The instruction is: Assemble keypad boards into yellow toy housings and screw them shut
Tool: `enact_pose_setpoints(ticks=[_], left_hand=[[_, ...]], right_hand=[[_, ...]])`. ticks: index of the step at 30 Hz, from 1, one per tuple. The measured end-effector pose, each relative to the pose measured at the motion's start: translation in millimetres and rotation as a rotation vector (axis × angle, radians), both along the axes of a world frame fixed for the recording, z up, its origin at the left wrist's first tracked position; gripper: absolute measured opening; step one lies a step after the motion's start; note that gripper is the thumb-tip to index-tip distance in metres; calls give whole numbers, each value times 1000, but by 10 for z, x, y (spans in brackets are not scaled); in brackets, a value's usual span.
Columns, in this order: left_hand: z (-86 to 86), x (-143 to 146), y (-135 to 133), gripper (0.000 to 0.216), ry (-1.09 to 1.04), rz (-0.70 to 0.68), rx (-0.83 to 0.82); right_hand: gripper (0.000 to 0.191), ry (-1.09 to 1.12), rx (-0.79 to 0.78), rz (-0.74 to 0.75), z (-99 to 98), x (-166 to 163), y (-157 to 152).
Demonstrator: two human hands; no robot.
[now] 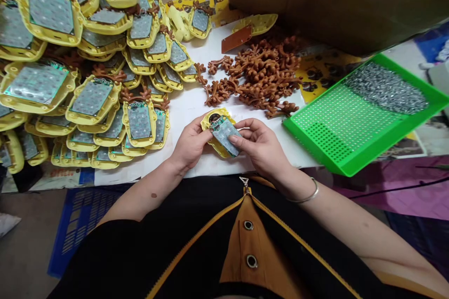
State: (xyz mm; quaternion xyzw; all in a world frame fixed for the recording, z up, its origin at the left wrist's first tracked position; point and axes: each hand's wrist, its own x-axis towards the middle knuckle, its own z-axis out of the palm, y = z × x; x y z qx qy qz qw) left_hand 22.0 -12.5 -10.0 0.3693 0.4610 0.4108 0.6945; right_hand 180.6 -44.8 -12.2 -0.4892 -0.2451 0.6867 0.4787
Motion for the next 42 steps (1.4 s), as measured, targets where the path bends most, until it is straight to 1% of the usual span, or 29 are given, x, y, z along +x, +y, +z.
enact_pose_setpoints(ticks=[4, 10, 16, 21, 25, 28, 34, 37, 42], left_hand=[[-19, -7, 1, 40, 18, 11, 26], [-56, -21, 1, 38, 31, 6, 66], [-110, -38, -1, 36, 7, 7, 103], [-119, -83, 20, 37, 65, -43, 152], [-128, -120, 43, 39, 112, -75, 198], [-132, -154, 52, 40, 108, -95, 215], [-83, -202, 47, 59, -60, -197, 160], [-73, -172, 43, 55, -28, -181, 127], [-105, -128, 46, 48, 39, -122, 72]], right_hand=[[63, -20, 0, -20, 4, -21, -2], [62, -49, -5, 1, 32, -29, 5], [61, -37, -1, -35, 49, -58, 5], [60, 9, -18, -14, 32, -70, -8], [60, 54, -42, -28, 43, -93, -15], [60, 47, -38, -38, 52, -105, -19], [60, -30, -20, -57, 24, -111, -24], [59, -81, -1, -58, 11, -119, -25], [56, -168, 18, -58, 19, -125, -26]])
